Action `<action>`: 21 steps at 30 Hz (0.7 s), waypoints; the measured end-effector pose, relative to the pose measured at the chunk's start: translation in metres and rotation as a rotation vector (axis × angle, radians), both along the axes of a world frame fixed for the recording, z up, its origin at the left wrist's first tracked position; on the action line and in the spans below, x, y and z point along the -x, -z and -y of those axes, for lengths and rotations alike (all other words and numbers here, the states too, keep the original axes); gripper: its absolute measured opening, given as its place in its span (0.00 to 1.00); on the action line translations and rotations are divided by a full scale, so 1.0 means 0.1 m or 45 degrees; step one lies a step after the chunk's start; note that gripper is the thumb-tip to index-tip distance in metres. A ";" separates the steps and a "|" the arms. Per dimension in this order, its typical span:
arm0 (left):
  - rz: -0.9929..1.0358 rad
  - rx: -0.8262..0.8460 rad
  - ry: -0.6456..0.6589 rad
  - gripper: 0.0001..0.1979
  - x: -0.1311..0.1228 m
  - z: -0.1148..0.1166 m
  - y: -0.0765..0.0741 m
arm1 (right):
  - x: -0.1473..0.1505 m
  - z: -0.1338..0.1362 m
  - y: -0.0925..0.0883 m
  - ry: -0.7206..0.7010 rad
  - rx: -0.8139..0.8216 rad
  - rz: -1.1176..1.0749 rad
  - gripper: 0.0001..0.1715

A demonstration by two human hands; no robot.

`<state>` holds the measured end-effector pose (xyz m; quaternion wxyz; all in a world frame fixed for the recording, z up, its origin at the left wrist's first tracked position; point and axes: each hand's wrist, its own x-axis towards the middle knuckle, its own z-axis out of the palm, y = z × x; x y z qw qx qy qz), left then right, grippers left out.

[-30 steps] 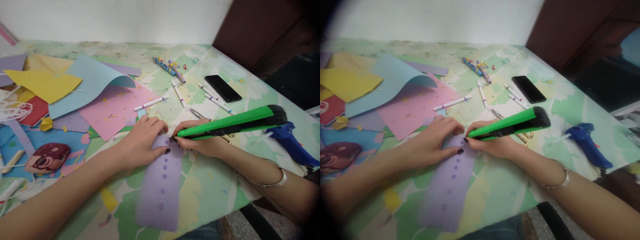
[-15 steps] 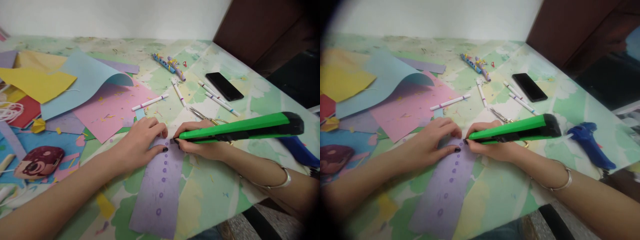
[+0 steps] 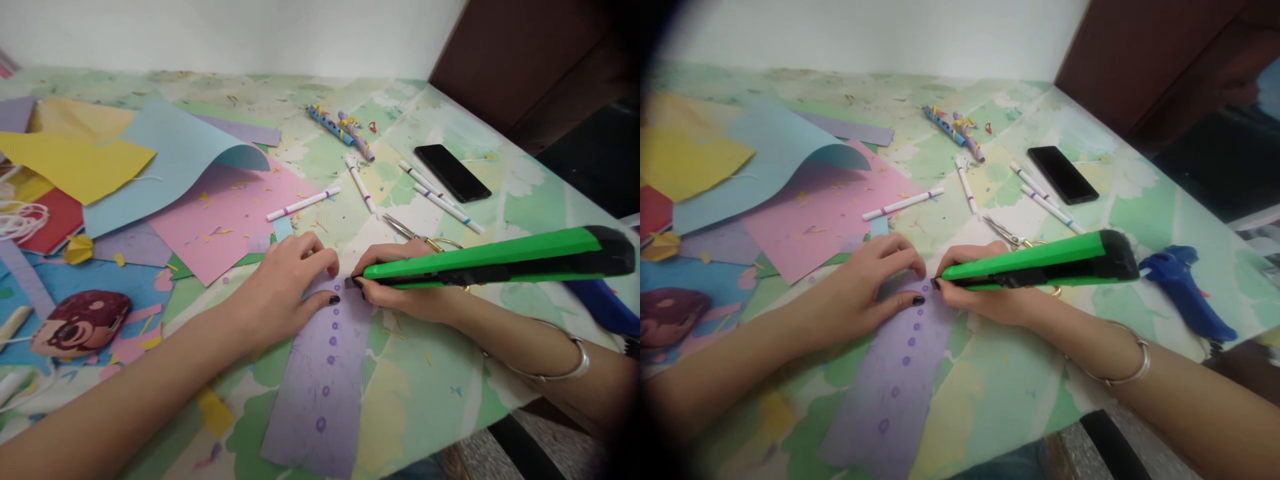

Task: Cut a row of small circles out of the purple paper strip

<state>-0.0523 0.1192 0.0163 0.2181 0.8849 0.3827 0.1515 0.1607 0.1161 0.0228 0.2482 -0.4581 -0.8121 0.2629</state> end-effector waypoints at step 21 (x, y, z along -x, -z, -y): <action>-0.161 -0.141 0.044 0.15 -0.06 0.12 -0.02 | -0.05 -0.02 0.00 -0.081 0.015 -0.038 0.05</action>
